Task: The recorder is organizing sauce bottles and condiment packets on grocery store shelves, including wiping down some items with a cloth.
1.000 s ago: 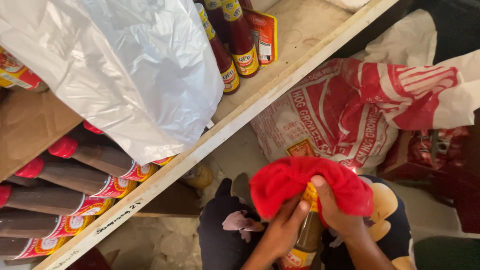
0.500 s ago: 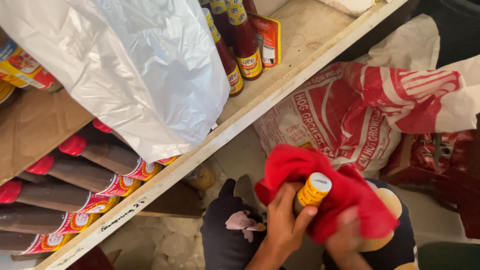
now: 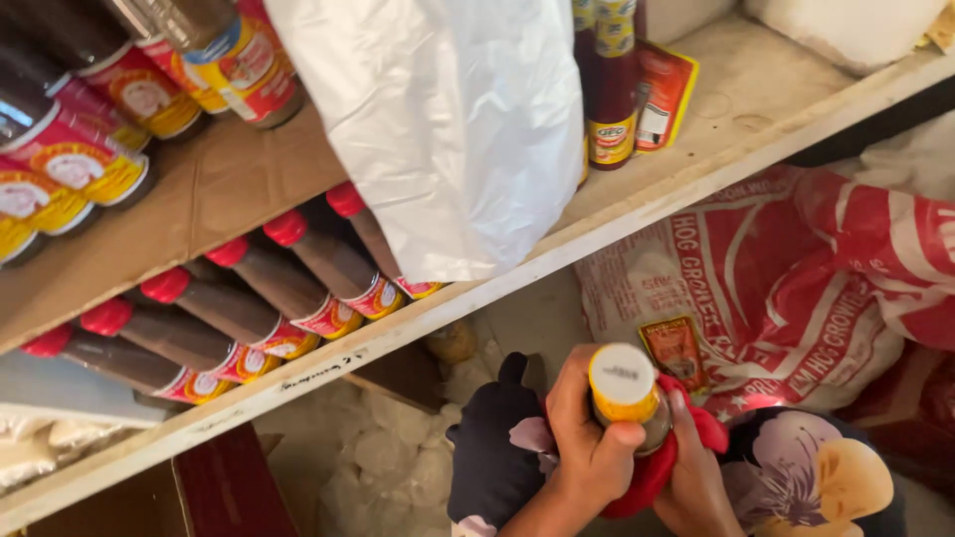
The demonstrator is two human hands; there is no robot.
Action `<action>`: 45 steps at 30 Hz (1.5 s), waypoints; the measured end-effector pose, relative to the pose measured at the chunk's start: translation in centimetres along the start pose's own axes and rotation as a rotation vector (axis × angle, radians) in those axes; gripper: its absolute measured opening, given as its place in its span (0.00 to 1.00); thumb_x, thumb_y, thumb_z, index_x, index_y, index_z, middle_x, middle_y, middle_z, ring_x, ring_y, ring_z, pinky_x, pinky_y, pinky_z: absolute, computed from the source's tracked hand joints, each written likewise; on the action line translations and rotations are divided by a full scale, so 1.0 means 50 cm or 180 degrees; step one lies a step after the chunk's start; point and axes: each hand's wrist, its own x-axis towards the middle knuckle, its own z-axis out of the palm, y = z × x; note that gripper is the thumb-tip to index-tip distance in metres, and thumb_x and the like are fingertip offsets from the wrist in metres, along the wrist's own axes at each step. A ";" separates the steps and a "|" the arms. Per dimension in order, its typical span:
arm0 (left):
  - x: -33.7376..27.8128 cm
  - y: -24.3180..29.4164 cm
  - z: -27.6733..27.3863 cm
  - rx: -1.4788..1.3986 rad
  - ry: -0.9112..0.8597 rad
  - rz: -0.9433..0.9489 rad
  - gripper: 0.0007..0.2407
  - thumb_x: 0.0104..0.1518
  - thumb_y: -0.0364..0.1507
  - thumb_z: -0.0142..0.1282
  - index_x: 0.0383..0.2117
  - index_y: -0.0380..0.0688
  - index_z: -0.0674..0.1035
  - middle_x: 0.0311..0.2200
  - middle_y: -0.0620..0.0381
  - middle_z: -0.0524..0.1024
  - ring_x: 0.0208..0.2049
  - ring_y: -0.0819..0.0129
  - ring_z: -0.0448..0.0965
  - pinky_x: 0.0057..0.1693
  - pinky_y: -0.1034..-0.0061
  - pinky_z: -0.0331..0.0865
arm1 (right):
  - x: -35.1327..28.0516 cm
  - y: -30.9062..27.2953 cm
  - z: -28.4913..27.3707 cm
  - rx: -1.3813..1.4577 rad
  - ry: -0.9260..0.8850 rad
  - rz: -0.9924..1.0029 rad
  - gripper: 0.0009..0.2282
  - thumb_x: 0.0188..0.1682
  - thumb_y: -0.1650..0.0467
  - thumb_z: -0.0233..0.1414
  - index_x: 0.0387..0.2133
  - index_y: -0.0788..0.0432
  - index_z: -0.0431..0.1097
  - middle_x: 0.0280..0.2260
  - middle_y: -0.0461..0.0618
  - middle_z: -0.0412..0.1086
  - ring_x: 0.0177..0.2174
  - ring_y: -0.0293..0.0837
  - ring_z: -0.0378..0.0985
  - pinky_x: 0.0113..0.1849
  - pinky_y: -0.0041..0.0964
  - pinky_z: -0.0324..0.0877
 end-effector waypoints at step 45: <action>0.480 0.326 -0.566 0.3514 0.1188 0.1285 0.35 0.43 0.32 0.79 0.57 0.35 0.70 0.47 0.44 0.74 0.49 0.49 0.78 0.54 0.59 0.74 | 0.342 0.161 -0.368 -0.3883 -0.1290 -0.3886 0.23 0.57 0.68 0.44 0.68 0.53 0.57 0.51 0.59 0.71 0.39 0.40 0.74 0.51 0.34 0.66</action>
